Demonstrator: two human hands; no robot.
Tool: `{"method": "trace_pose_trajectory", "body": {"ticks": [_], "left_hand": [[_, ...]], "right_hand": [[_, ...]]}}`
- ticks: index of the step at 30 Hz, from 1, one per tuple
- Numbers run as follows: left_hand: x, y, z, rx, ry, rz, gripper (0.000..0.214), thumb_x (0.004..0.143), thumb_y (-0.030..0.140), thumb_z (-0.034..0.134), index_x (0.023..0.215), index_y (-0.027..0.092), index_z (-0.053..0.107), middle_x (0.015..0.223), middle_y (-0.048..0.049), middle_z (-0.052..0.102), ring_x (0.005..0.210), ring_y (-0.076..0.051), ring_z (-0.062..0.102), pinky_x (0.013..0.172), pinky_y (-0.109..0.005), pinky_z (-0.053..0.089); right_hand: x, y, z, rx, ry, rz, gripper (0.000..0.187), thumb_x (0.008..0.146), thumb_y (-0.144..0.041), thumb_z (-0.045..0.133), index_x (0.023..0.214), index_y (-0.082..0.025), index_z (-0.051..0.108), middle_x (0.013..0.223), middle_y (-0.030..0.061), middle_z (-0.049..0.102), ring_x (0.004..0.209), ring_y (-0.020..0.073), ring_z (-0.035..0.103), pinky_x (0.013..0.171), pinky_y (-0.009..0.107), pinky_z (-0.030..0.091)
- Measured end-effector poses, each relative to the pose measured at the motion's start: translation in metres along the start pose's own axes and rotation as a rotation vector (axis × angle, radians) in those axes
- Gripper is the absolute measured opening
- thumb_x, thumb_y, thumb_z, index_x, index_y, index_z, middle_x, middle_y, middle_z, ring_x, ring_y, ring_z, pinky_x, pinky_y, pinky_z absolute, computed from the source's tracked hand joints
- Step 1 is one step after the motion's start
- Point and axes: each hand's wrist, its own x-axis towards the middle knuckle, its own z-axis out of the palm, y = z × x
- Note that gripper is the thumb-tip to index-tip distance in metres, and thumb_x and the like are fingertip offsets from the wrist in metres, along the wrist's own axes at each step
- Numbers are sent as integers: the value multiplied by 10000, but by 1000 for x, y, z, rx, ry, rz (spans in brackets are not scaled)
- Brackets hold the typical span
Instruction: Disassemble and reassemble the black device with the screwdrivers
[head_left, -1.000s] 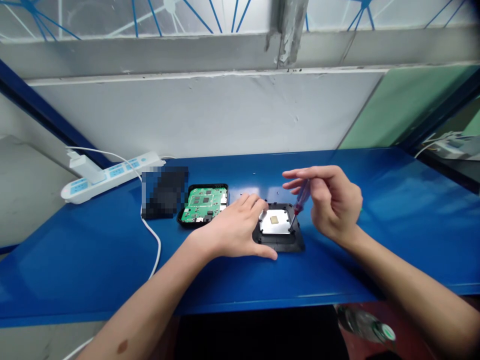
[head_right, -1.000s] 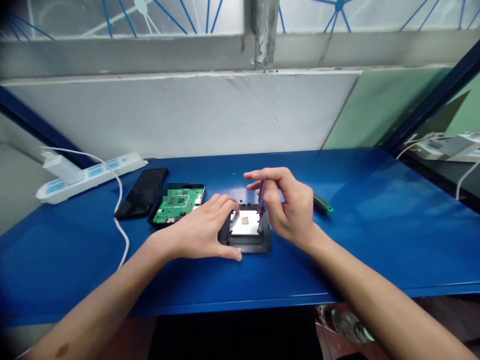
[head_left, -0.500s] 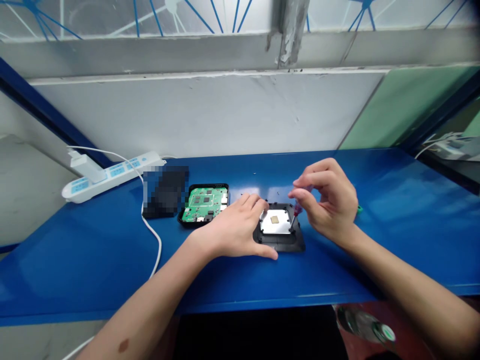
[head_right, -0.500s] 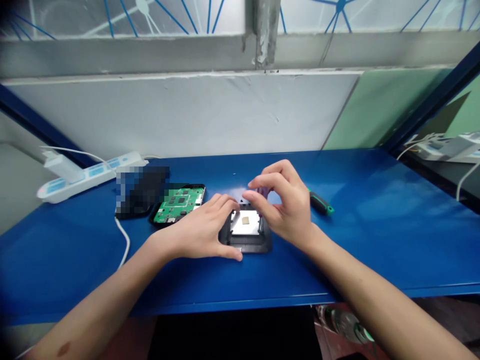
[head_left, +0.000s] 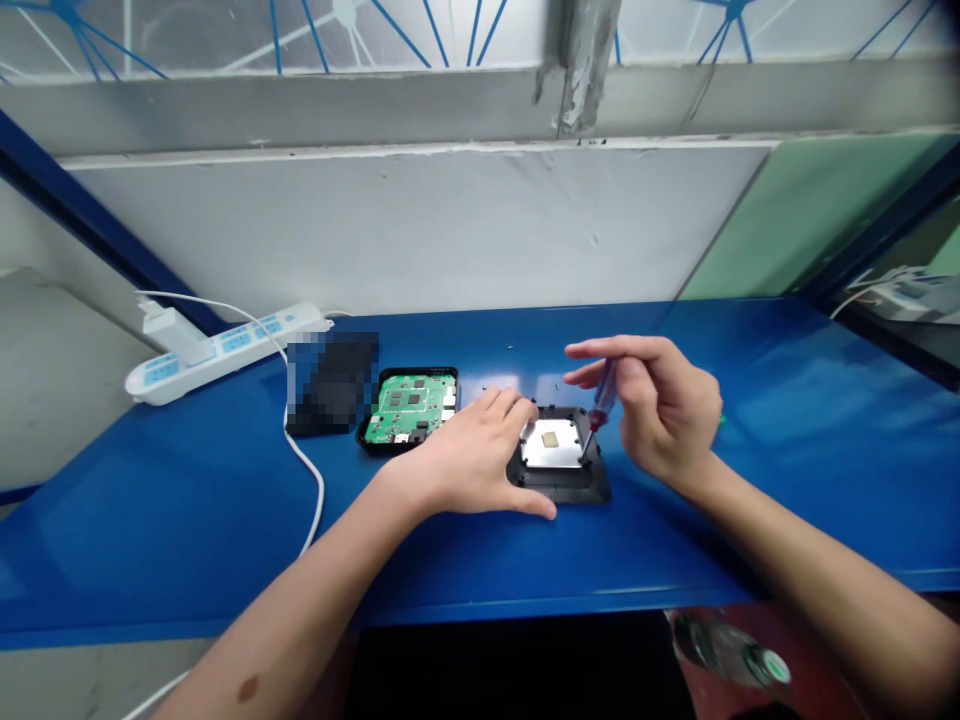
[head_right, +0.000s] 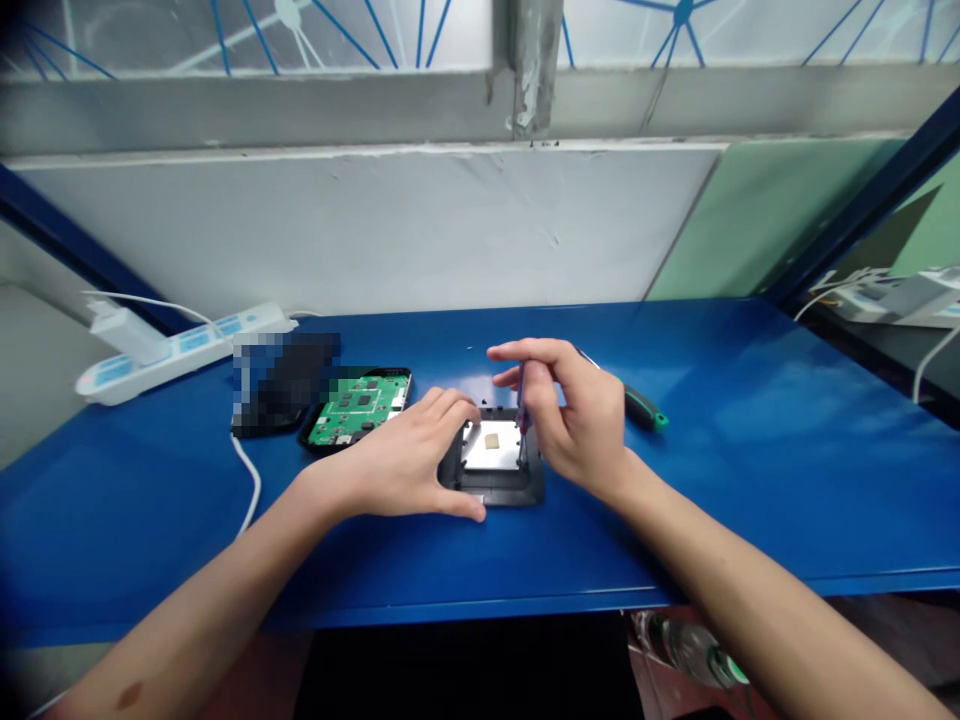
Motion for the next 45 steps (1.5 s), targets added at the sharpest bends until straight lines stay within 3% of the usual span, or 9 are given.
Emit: {"method": "trace_pose_trajectory", "body": {"ticks": [3,7,11,16,20,25,36,39,45], "left_hand": [[0,0,1,4,4,2,837,698,816,701,1181,156,522,1139,-108,559,1076,-316,537,937,-431,482],[1,-1,1,16,3,6,839,708,820,688,1171,139,527,1144,-116,560,1081,-319,536,964,-443,474],[0,0,2,27,8,10,859,710,827,679,1184,127,529,1161,-126,559,1094,-324,531,987,-456,463],[0,1,1,20,-2,2,829,703,807,707,1162,138,535,1136,-114,564,1076,-313,538,956,-429,476],[0,0,0,8,6,5,832,703,815,699,1178,155,524,1158,-113,560,1082,-313,538,945,-425,479],[0,0,0,12,-1,6,839,708,811,699,1172,131,534,1162,-124,561,1090,-320,541,963,-430,471],[0,-1,1,-9,10,4,839,704,836,671,1177,156,537,1170,-120,570,1098,-327,539,981,-453,465],[0,-1,0,-15,7,-3,829,696,824,690,1177,169,530,1155,-112,571,1087,-324,539,964,-447,470],[0,0,-1,-21,-5,-6,814,703,816,695,1170,172,522,1165,-113,570,1083,-322,545,940,-431,473]], "right_hand": [[2,1,-2,51,-23,-41,254,1047,-213,412,1076,-211,664,1094,66,741,807,151,759,662,333,609],[6,7,-3,-4,-43,-140,121,966,-305,618,1026,-219,679,983,45,634,737,140,672,630,346,574],[7,7,-1,-114,-13,-212,134,886,-243,738,1012,-238,693,835,-10,544,660,104,574,588,298,525],[1,2,2,-8,-33,-37,246,989,-160,546,1201,-254,631,960,17,694,721,119,709,566,276,561],[-1,3,0,52,-34,-3,243,1041,-192,414,1116,-232,641,1006,35,733,764,134,740,615,301,588],[2,8,-1,62,-68,-79,93,959,-244,613,1050,-234,629,1000,28,632,743,136,686,602,314,565],[10,4,-2,-115,-17,-216,170,850,-220,776,969,-258,661,821,-17,553,645,106,560,567,286,518],[7,1,-1,-124,-6,-168,135,901,-198,709,1015,-269,695,846,-4,617,676,119,625,580,295,541],[2,-2,-1,23,-52,-6,285,1043,-193,395,1124,-244,664,1030,36,742,731,127,732,588,291,586]]}}
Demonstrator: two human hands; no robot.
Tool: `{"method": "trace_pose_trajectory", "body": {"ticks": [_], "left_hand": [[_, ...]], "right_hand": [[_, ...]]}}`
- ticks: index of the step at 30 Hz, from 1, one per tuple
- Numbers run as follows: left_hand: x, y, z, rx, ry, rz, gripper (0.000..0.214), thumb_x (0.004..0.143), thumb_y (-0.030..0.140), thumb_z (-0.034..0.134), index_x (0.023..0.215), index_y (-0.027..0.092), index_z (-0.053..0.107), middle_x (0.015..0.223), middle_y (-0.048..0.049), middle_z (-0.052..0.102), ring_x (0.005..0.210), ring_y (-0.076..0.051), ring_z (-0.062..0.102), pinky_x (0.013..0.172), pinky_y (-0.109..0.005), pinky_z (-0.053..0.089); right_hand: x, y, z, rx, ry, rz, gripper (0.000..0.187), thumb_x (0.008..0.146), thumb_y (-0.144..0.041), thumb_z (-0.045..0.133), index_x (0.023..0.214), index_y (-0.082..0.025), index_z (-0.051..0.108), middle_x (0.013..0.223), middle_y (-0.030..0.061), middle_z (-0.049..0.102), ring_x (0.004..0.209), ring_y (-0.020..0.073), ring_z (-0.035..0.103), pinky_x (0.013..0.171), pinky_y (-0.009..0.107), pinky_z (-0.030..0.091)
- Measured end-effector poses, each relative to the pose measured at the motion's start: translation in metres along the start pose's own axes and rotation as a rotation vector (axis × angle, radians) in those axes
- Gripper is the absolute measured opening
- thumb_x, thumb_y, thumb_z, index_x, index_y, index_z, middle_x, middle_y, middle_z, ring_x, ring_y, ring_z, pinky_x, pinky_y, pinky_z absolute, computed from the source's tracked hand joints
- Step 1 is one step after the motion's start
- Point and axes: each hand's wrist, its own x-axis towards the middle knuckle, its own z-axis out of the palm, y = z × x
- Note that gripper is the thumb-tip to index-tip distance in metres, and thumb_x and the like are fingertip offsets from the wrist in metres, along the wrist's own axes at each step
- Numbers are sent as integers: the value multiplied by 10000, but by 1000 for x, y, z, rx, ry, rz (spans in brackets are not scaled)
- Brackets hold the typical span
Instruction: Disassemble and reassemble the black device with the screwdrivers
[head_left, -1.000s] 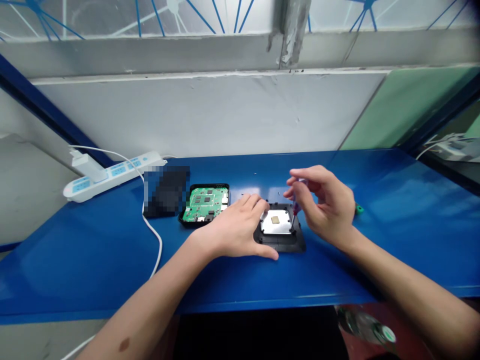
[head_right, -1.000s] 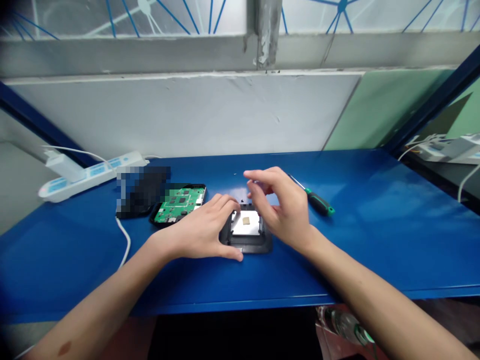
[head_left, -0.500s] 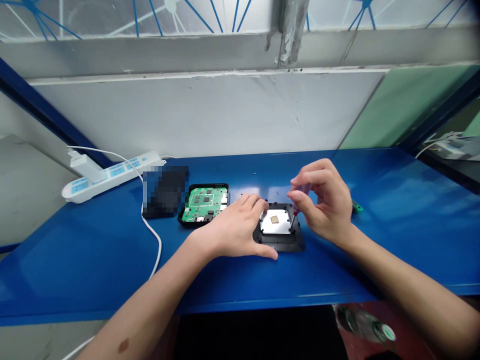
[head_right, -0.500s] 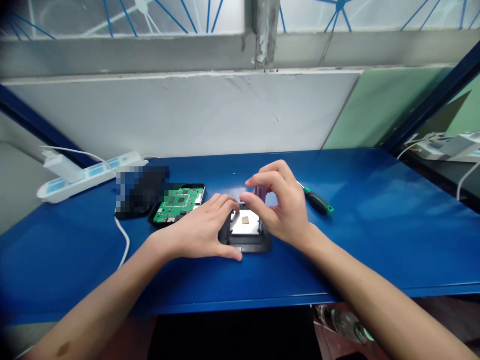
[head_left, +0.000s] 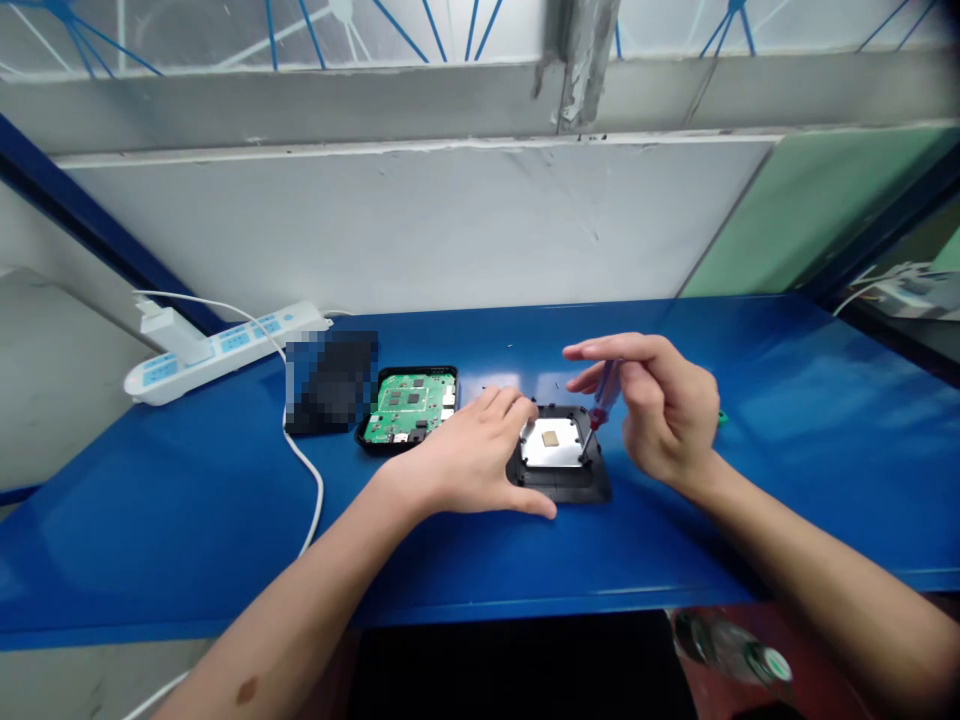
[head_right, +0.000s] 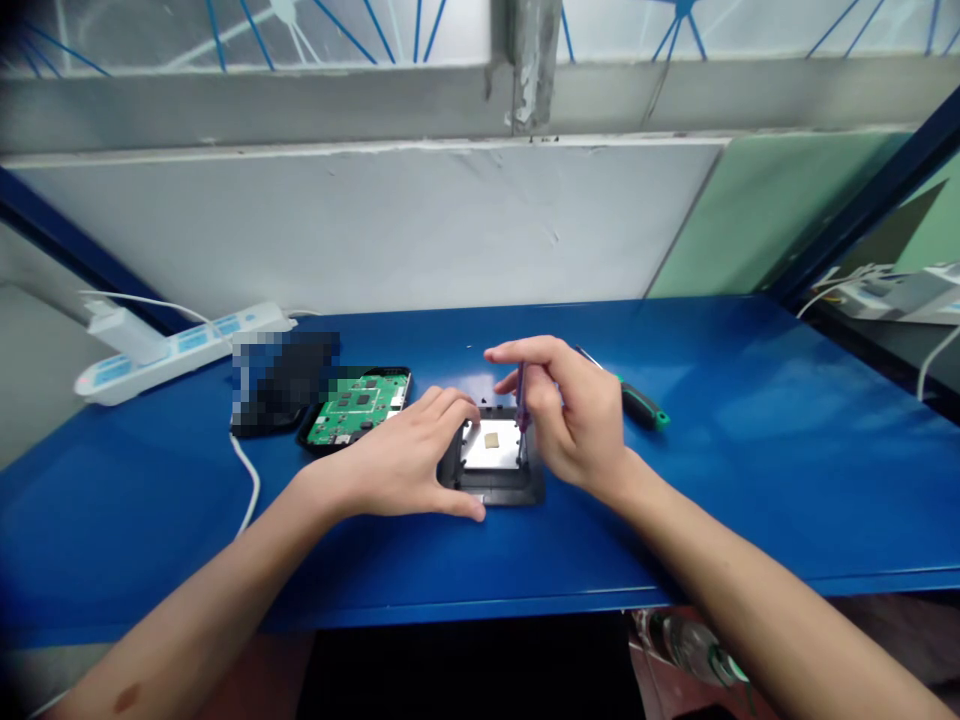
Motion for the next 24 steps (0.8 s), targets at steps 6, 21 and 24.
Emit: {"method": "trace_pose_trajectory", "body": {"ticks": [6,21,24], "left_hand": [[0,-2,2,24,19,11,830,714,820,683,1180,152,524,1191,-127,561,1117,-332,531,999,-456,453],[0,-2,2,2,5,2,829,707,836,664,1185,171,535,1174,-115,574,1111,-331,535,978,-453,459],[-1,-2,2,27,7,10,838,712,839,660,1179,155,537,1183,-125,568,1114,-333,532,993,-452,452]], "right_hand": [[7,6,-2,-50,-42,-124,126,957,-296,627,1057,-252,688,976,34,600,737,133,654,614,323,592],[2,6,-1,-8,-5,-121,107,970,-250,581,1049,-248,653,1000,42,681,757,151,690,595,319,588],[6,5,-1,-139,12,-210,142,895,-215,699,1026,-257,666,890,17,603,713,133,612,572,298,550]]}}
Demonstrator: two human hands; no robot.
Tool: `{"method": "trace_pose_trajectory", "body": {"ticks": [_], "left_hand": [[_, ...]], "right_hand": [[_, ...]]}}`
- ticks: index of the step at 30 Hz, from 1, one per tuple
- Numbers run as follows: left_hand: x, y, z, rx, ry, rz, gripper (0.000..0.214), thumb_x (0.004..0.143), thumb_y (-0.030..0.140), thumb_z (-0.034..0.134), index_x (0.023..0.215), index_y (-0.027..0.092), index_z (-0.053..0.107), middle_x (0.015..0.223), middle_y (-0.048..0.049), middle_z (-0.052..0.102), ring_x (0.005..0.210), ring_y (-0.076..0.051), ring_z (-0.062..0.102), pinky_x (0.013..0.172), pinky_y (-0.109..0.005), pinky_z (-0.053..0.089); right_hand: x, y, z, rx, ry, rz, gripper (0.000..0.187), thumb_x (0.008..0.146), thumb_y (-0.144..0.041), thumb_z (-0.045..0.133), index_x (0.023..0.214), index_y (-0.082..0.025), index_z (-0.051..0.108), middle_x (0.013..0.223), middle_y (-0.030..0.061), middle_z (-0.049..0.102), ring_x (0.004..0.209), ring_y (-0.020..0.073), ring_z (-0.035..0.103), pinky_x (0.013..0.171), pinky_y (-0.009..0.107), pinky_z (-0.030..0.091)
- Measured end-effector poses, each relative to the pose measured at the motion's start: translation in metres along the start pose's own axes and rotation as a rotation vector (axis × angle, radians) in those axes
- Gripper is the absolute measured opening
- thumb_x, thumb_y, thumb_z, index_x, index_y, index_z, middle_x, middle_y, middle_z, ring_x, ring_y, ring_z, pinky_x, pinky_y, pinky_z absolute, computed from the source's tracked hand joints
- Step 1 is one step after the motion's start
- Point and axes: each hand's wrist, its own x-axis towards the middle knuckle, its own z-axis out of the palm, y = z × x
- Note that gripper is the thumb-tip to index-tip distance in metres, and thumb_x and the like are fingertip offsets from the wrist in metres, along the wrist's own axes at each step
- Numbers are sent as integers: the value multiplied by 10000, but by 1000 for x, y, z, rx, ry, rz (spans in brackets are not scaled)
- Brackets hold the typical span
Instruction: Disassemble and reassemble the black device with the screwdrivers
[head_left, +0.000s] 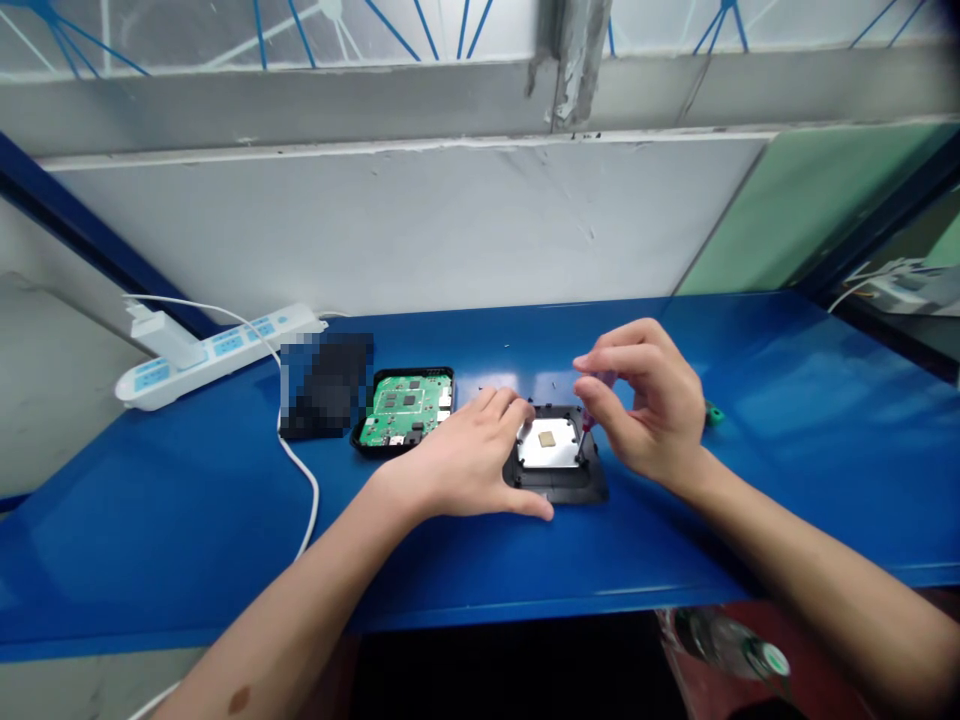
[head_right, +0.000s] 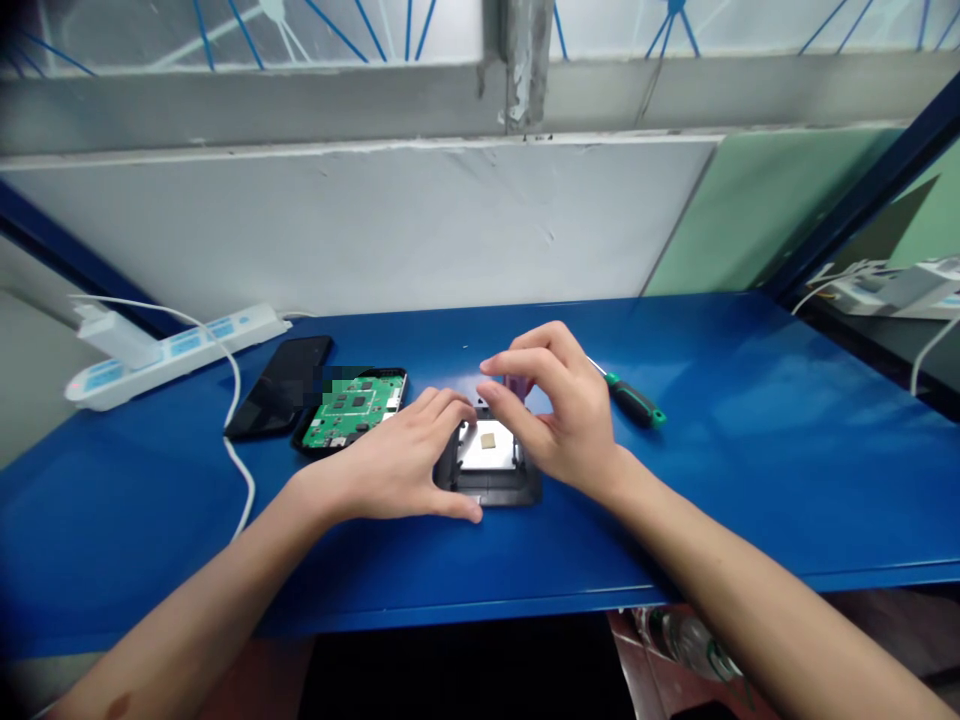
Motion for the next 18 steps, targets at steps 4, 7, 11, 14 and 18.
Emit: {"method": "trace_pose_trajectory", "body": {"ticks": [4,7,11,14,18], "left_hand": [[0,1,-1,8,-6,-3,830,709,830,673,1177,159,533,1168,-121,569,1102,-332,535,965,-440,465],[0,1,-2,-12,-7,-8,823,706,816,689,1191,171,531,1163,-109,573,1098,-325,537,956,-437,468],[0,2,-3,-31,-18,-11,807,712,801,697,1193,175,529,1169,-104,571,1103,-319,536,959,-435,466],[0,3,-4,-13,-24,-4,801,713,799,701,1184,175,526,1163,-110,569,1100,-325,536,945,-433,474],[0,4,-7,14,-41,6,831,684,818,708,1171,170,526,1148,-113,565,1091,-329,543,940,-429,482]], "right_hand": [[0,-1,2,-29,15,27,216,914,-145,657,1094,-264,675,894,8,580,656,100,575,558,283,543],[-3,2,4,19,43,117,226,941,-167,626,1134,-275,672,959,16,590,662,98,603,534,275,560],[-2,11,4,43,147,179,191,960,-213,610,1132,-275,667,972,17,581,679,103,626,519,259,578],[0,19,4,28,199,193,167,964,-226,609,1116,-271,661,985,11,566,676,96,636,552,264,602],[-2,29,5,15,219,223,146,953,-231,632,1096,-255,652,996,4,568,706,98,675,638,285,626]]}}
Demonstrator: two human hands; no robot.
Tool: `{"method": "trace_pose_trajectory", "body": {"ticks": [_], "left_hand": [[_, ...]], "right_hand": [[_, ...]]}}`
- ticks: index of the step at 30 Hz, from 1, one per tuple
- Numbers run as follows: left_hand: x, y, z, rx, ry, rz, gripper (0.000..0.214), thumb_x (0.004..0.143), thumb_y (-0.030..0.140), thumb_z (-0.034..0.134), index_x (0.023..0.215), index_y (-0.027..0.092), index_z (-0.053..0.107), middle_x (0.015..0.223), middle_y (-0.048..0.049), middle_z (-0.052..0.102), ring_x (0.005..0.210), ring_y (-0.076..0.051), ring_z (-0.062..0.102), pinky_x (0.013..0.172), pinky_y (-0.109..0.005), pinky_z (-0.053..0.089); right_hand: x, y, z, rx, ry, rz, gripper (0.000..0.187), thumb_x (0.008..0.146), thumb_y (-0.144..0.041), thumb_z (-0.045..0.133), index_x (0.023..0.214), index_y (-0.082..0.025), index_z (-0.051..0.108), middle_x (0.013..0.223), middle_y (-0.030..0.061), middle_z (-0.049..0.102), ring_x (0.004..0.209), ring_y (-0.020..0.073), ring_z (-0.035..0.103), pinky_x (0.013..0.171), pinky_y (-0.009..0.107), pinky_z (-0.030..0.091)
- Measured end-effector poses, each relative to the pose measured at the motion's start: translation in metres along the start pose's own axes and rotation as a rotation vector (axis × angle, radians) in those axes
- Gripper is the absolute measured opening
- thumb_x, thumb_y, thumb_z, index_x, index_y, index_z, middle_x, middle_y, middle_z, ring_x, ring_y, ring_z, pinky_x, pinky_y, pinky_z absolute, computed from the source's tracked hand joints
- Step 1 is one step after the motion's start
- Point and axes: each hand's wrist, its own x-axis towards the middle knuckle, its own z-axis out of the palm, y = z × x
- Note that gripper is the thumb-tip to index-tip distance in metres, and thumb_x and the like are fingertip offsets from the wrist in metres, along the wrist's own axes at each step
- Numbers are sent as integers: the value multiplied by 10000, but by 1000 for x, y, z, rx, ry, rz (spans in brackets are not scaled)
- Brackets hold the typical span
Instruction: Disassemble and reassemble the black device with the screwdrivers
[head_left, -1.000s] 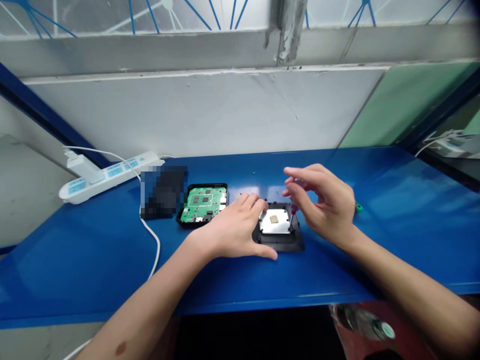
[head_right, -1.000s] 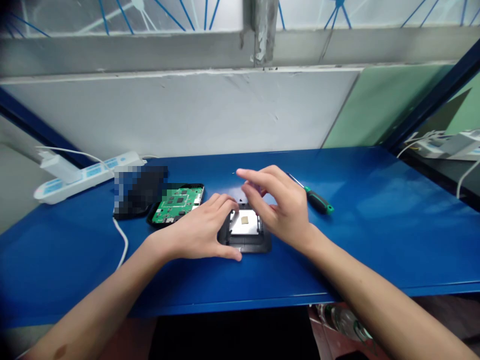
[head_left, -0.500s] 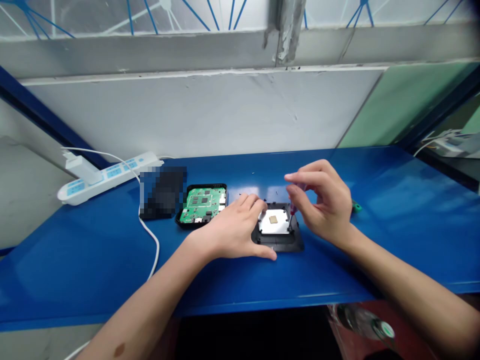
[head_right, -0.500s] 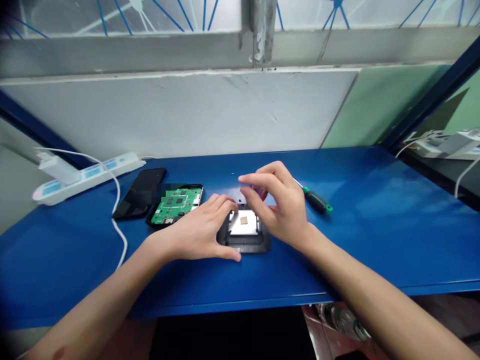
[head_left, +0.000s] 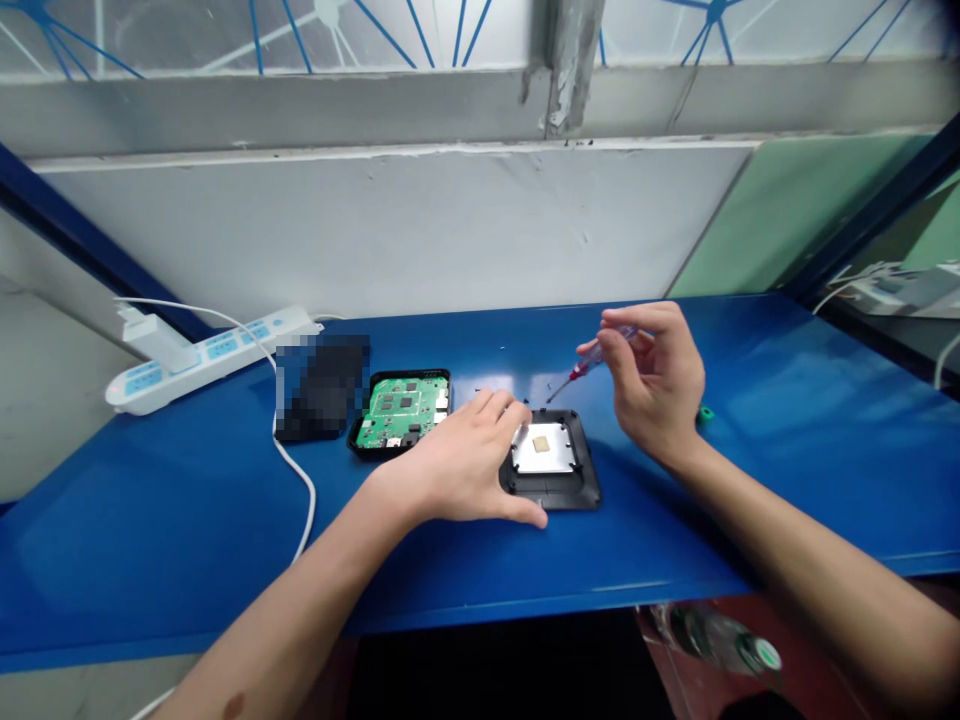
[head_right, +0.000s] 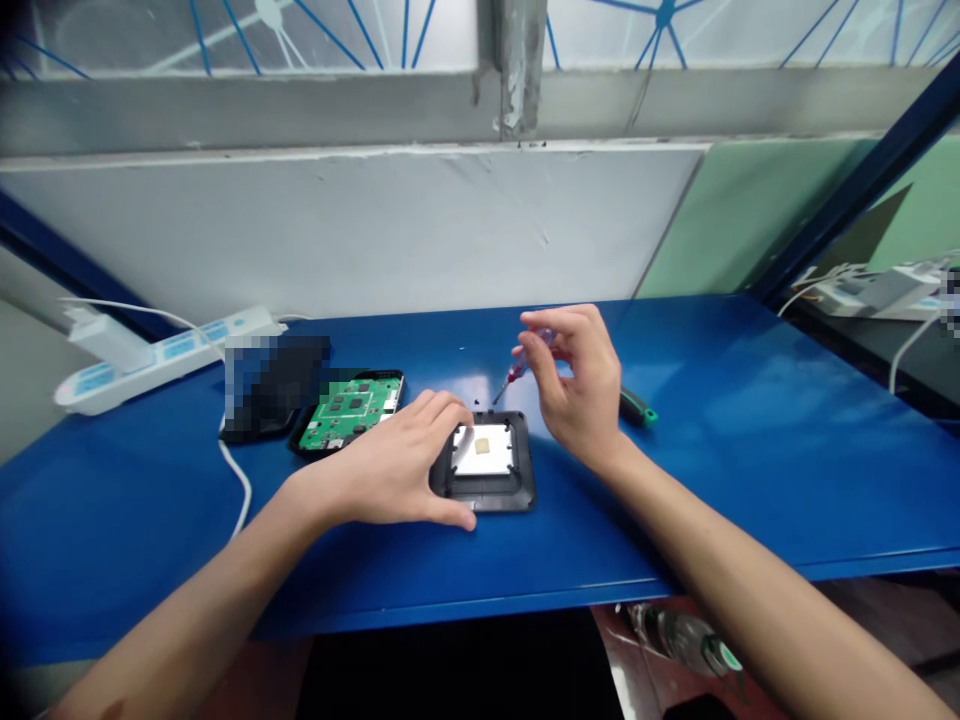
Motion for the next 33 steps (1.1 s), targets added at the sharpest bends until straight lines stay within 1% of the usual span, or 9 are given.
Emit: {"method": "trace_pose_trajectory", "body": {"ticks": [4,7,9,12,14,18,22,27,33], "left_hand": [[0,0,-1,-10,12,5,878,653,863,686,1164,165,540,1145,-118,578,1085,-331,552,968,-447,476],[0,-1,2,-25,42,-18,866,719,879,609,1199,161,549,1188,-130,591,1126,-336,550,1011,-466,458],[0,-2,4,-15,70,-22,856,782,869,548,1267,164,544,1297,-148,576,1216,-347,521,1060,-479,430],[2,-3,10,20,83,-1,868,871,829,462,1429,166,472,1550,-164,424,1425,-364,367,1167,-505,335],[4,-3,14,38,78,11,879,901,820,405,1484,162,435,1629,-158,329,1496,-373,270,1209,-527,271],[7,-3,18,70,90,35,884,923,804,373,1531,162,396,1642,-129,330,1519,-369,243,1244,-520,210],[8,-4,18,81,88,55,850,942,779,369,1534,169,405,1631,-99,367,1515,-356,260,1246,-506,210],[9,-6,17,81,77,65,804,987,739,286,1564,184,355,1639,-59,357,1526,-326,255,1253,-479,171],[11,-6,18,91,72,51,801,1001,723,257,1563,161,355,1641,-60,352,1539,-317,229,1258,-460,155]], "right_hand": [[-3,6,3,13,-31,59,184,945,-240,646,1128,-247,628,1014,2,590,739,108,713,666,281,628],[-4,8,4,32,-44,77,193,947,-254,642,1138,-249,613,1021,2,594,742,109,720,655,270,629],[-5,8,4,30,-50,72,189,951,-247,637,1138,-246,616,1028,5,589,749,108,720,663,271,629],[-5,8,4,33,-58,63,195,952,-229,633,1147,-241,622,1032,9,576,744,103,711,673,281,629],[-5,8,4,37,-60,55,203,952,-224,632,1154,-241,623,1030,10,568,735,100,698,664,287,631],[-4,5,3,32,-55,33,210,957,-221,622,1165,-253,624,1031,11,553,746,101,686,668,296,637],[-3,3,3,37,-46,15,204,961,-222,619,1161,-262,626,1020,8,548,748,105,693,654,298,637],[-3,3,3,47,-46,23,210,964,-226,617,1168,-272,623,1036,13,547,760,109,696,631,291,633],[-1,2,2,16,-11,-16,193,966,-227,615,1153,-272,629,1030,14,548,740,105,695,630,290,626]]}}
